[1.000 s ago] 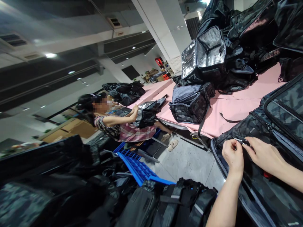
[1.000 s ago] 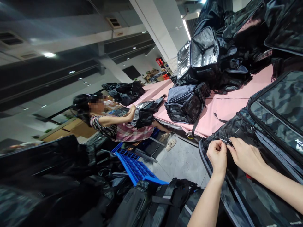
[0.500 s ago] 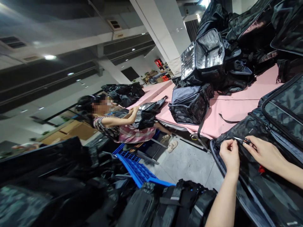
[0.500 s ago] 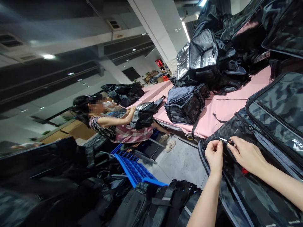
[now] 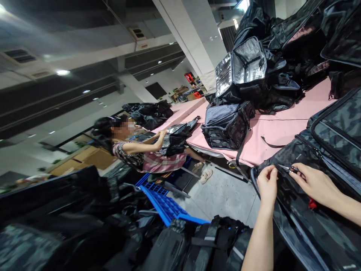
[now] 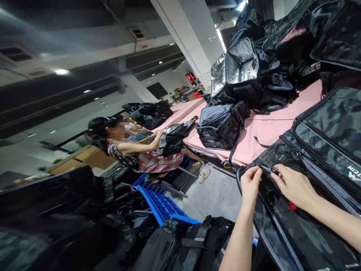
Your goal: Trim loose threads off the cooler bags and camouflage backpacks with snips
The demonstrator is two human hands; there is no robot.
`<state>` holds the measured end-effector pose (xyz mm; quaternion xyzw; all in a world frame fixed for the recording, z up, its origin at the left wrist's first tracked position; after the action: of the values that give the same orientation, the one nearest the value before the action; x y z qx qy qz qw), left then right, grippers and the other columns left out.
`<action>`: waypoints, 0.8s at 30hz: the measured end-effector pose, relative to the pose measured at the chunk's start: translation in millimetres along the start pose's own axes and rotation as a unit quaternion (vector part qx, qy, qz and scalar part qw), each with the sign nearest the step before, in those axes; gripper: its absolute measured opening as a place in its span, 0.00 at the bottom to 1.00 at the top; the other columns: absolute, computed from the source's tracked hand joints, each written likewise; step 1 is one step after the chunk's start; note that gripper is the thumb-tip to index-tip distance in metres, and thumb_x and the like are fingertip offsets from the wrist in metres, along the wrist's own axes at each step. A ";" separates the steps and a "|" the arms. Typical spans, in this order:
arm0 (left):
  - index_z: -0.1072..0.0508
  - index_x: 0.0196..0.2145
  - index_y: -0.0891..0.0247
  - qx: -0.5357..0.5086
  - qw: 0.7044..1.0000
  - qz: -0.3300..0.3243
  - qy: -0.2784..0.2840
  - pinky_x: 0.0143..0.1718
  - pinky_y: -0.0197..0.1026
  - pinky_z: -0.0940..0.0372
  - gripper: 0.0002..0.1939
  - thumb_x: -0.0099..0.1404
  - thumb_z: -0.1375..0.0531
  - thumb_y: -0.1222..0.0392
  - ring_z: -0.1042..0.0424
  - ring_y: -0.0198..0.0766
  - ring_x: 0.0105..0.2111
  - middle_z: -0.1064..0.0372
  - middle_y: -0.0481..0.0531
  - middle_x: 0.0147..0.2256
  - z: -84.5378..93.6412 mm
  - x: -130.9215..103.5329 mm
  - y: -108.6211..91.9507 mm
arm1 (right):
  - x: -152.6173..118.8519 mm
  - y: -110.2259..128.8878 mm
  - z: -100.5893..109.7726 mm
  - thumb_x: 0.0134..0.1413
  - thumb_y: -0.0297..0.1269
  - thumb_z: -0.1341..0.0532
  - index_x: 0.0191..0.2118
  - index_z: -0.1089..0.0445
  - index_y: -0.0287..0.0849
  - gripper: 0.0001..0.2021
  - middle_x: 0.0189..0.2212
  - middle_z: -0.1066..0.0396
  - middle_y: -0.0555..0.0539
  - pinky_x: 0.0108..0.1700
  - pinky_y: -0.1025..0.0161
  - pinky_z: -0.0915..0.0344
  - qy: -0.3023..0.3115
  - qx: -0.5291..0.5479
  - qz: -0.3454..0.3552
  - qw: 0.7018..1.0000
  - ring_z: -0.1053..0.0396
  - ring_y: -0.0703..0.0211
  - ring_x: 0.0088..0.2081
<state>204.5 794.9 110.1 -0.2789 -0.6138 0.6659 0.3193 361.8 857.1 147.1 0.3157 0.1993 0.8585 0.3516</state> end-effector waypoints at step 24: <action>0.25 0.28 0.66 0.060 0.995 -0.041 -0.075 0.31 0.37 0.39 0.09 0.58 0.41 0.59 0.36 0.33 0.26 0.30 0.49 0.26 -7.9 -7.7 -10.6 | 0.1 3.4 -6.2 0.66 0.45 0.54 0.45 0.34 0.42 0.17 0.36 0.26 0.48 0.28 0.59 0.32 -0.017 -0.073 0.028 0.997 0.25 0.53 0.32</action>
<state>216.3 794.5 119.7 -0.1829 -0.6058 0.7070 0.3159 355.8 854.2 144.6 0.3090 0.1216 0.8747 0.3530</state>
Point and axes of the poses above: each hand's wrist, its own x-axis towards the middle knuckle, its own z-axis out of the back of the hand, y = z × x, the point moved 10 cm from there along x, towards the middle knuckle
